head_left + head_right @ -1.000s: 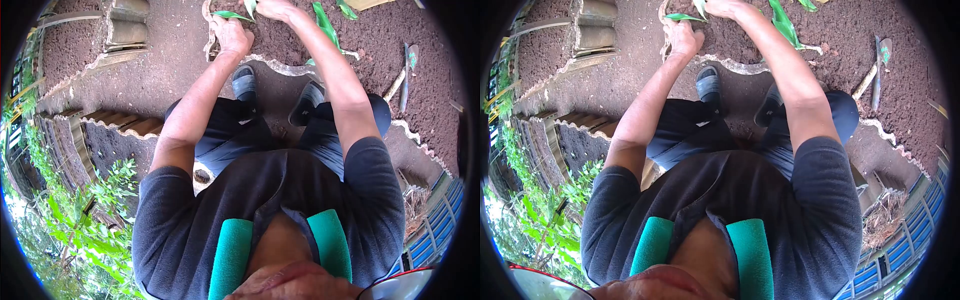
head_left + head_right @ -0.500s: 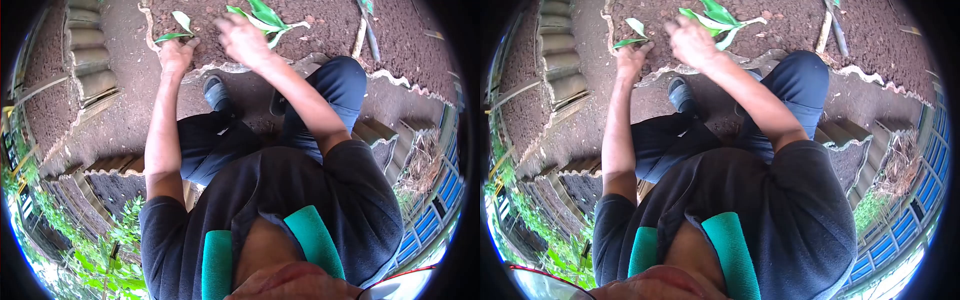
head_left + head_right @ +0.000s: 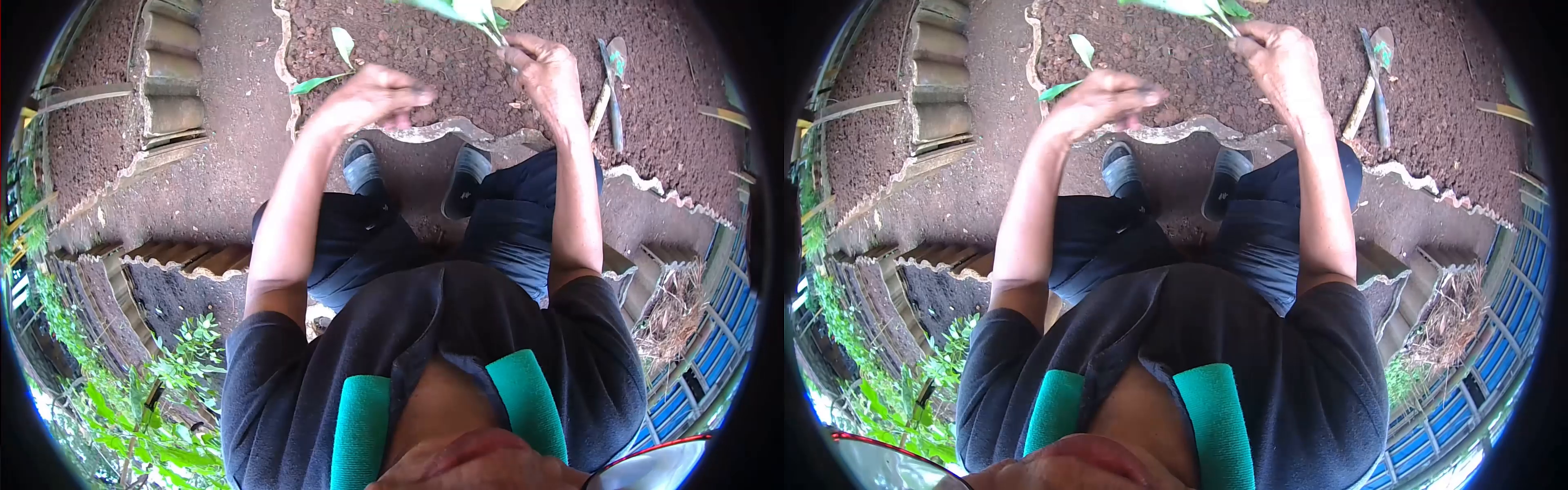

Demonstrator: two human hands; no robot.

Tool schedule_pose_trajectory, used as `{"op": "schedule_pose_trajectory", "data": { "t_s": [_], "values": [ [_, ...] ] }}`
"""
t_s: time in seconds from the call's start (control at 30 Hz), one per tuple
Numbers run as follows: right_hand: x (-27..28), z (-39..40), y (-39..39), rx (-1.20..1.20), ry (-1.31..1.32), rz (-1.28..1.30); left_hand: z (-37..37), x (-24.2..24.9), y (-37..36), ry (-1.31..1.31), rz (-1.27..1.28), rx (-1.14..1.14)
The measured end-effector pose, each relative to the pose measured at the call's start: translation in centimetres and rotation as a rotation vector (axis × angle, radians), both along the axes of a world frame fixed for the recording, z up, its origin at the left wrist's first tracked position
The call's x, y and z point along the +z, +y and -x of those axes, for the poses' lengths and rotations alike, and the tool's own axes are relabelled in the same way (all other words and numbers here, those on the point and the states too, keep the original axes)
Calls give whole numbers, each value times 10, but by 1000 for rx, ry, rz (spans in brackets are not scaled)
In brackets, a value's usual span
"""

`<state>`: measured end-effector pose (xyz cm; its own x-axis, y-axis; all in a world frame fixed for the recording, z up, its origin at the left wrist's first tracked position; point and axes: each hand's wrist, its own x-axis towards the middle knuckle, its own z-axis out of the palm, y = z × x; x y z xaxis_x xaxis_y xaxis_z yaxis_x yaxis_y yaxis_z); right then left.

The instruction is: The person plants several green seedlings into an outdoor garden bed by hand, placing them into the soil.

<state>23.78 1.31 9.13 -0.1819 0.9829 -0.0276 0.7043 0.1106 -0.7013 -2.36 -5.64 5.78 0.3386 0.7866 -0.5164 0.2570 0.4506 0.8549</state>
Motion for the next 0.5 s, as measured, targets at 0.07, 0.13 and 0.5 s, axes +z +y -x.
{"op": "schedule_pose_trajectory", "data": {
  "t_s": [0.07,0.13,0.5],
  "values": [
    [7,13,-5,37,-141,-109,-27,-12,3,-195,-58,225],
    [-5,10,3,83,-407,-253,-34,-23,11,-66,-35,144],
    [-118,105,127,95,-620,-536,-3,-8,42,478,-188,174]
  ]
}}
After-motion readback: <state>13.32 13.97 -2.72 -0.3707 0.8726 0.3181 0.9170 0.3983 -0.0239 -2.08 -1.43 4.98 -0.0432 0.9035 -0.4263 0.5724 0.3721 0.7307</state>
